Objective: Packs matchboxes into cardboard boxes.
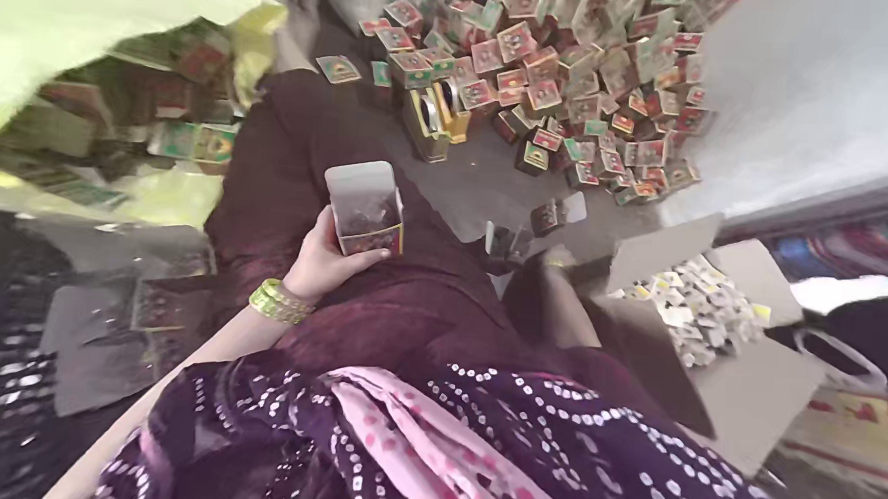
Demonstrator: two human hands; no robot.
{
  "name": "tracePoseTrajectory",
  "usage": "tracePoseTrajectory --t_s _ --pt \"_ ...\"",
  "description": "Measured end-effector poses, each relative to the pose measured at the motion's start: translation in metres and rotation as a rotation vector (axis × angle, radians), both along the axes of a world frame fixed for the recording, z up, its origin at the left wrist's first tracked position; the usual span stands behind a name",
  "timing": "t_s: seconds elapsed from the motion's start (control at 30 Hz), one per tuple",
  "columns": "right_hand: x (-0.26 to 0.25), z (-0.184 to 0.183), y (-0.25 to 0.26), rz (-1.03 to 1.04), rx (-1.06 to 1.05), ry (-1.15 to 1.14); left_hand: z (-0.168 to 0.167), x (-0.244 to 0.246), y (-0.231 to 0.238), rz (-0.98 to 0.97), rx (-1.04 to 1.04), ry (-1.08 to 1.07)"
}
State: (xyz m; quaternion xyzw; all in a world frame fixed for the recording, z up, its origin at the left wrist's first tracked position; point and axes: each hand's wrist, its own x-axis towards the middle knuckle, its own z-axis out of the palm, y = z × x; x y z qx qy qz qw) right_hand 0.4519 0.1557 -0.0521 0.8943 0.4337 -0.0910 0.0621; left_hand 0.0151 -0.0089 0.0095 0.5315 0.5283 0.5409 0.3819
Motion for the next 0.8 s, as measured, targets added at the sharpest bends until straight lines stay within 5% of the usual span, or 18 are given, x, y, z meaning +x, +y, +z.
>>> tracePoseTrajectory --t_s 0.07,0.23,0.37,0.47,0.8 --pt "-0.013 0.024 0.004 0.111 -0.073 0.015 0.001 0.000 -0.001 0.002 0.015 -0.015" --pt "-0.046 0.095 0.019 0.382 0.317 0.146 0.002 -0.001 0.002 -0.006 0.033 -0.021" --pt "-0.105 0.149 -0.004 0.617 0.677 0.778 -0.001 0.001 0.006 -0.013 0.057 0.001" --pt "-0.167 0.179 -0.050 0.893 0.676 1.257 -0.001 0.000 0.005 0.013 0.052 0.015" --pt "-0.279 0.154 -0.113 1.527 0.699 0.677 0.000 -0.007 -0.001 0.077 0.087 0.313"
